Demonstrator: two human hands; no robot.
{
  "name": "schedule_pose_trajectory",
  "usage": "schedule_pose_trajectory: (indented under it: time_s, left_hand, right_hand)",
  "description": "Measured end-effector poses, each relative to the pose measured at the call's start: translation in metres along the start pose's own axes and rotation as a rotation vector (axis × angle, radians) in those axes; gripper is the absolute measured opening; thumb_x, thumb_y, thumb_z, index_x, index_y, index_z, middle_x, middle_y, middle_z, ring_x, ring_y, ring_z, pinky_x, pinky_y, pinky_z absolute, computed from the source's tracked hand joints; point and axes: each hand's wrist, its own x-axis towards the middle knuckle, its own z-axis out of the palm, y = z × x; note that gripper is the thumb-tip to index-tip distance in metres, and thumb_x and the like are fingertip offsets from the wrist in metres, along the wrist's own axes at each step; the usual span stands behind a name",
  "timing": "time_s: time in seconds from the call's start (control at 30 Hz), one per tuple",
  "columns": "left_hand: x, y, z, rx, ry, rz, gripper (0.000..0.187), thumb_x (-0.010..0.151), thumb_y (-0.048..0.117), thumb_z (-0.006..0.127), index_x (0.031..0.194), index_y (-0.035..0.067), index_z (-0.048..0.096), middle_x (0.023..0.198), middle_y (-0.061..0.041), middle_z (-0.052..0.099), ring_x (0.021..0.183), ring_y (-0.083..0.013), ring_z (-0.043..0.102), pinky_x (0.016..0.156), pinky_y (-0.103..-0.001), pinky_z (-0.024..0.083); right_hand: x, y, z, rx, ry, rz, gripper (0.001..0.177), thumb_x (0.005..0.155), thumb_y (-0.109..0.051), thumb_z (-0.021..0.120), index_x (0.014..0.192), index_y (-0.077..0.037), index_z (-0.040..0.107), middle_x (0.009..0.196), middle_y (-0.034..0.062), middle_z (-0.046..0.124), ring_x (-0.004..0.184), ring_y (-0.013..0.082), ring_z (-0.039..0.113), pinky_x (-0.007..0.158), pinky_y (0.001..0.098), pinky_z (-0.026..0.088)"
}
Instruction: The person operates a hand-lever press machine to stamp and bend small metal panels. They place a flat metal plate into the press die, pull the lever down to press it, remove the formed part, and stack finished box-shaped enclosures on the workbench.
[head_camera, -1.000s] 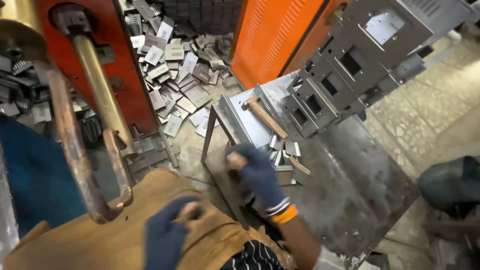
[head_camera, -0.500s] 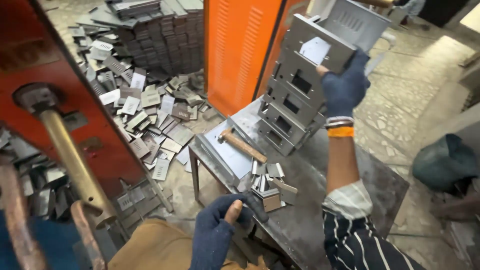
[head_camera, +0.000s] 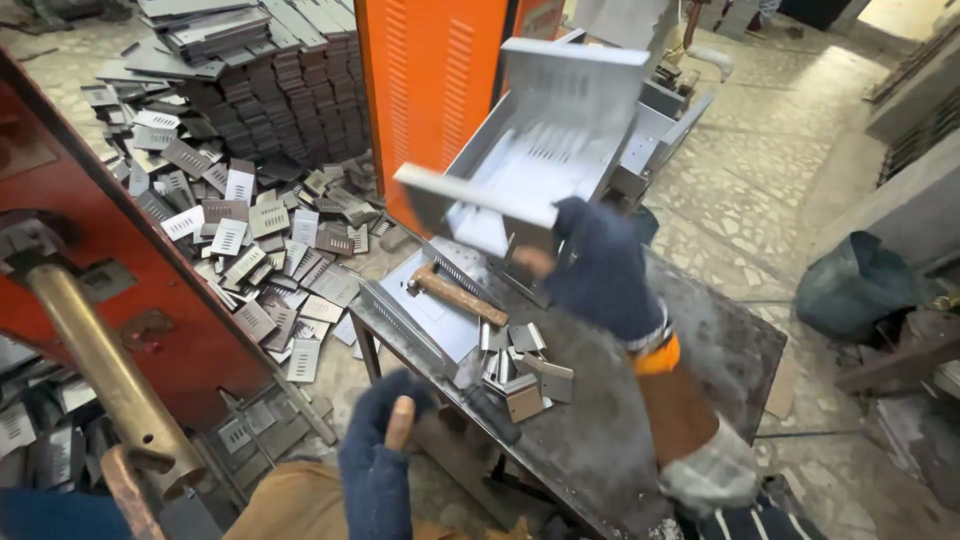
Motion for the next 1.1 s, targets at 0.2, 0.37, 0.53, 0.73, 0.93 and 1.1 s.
schedule_pose_trajectory:
  time_s: [0.2,0.37,0.53,0.73,0.93,1.1]
  left_hand:
    - [-0.088,-0.051,-0.059,-0.126,0.171,0.218,0.045,0.100,0.031,0.055,0.129,-0.003,0.057,0.121,-0.012,0.066,0.108,-0.0211,0.064,0.094,-0.033,0.051]
    - [-0.172,-0.033,-0.098,-0.162,0.351,0.283,0.043,0.105,0.035,0.052,0.122,-0.004,0.060,0.113,-0.012,0.068,0.100,-0.0206,0.065,0.089,-0.033,0.052]
    - [-0.182,0.012,-0.113,-0.198,0.549,0.366,0.046,0.109,0.039,0.050,0.115,-0.005,0.064,0.105,-0.012,0.069,0.091,-0.0200,0.065,0.084,-0.033,0.053]
    - [-0.097,0.047,-0.171,-0.256,0.717,0.494,0.054,0.115,0.044,0.048,0.107,-0.006,0.068,0.095,-0.013,0.070,0.081,-0.0194,0.066,0.079,-0.033,0.054]
    - [-0.030,0.054,-0.221,-0.194,0.805,0.489,0.048,0.104,0.044,0.061,0.087,0.000,0.070,0.077,-0.004,0.066,0.066,-0.0120,0.059,0.065,-0.028,0.047]
    - [-0.027,0.033,-0.234,0.067,0.850,0.385,0.047,0.107,0.040,0.069,0.080,0.001,0.061,0.075,0.000,0.050,0.067,-0.0095,0.040,0.061,-0.027,0.029]
  right_hand:
    - [-0.037,-0.053,0.003,0.588,-0.307,0.104,0.025,0.084,-0.020,0.082,0.095,-0.004,0.066,0.077,0.0042,0.061,0.067,0.0122,0.059,0.062,0.0295,0.049]
    - [-0.097,-0.077,0.069,1.202,-0.759,0.624,0.031,0.083,-0.024,0.076,0.101,0.000,0.071,0.086,-0.0005,0.067,0.080,0.0085,0.061,0.068,0.0259,0.050]
    - [-0.108,-0.177,0.080,1.320,-0.906,0.964,0.026,0.080,-0.021,0.073,0.101,-0.007,0.070,0.084,-0.0015,0.069,0.078,0.0078,0.064,0.067,0.0240,0.050]
    - [-0.120,-0.237,0.124,1.552,-0.747,0.802,0.022,0.091,-0.022,0.071,0.096,-0.001,0.068,0.081,0.0006,0.064,0.071,0.0076,0.059,0.063,0.0251,0.046]
    - [-0.134,-0.259,0.123,1.641,-0.546,0.917,0.023,0.092,-0.024,0.066,0.097,-0.001,0.067,0.083,0.0030,0.067,0.073,0.0109,0.063,0.066,0.0269,0.051]
    - [-0.154,-0.254,0.126,1.590,-0.481,0.998,0.021,0.092,-0.020,0.067,0.100,0.000,0.067,0.087,0.0037,0.067,0.078,0.0117,0.063,0.071,0.0291,0.050]
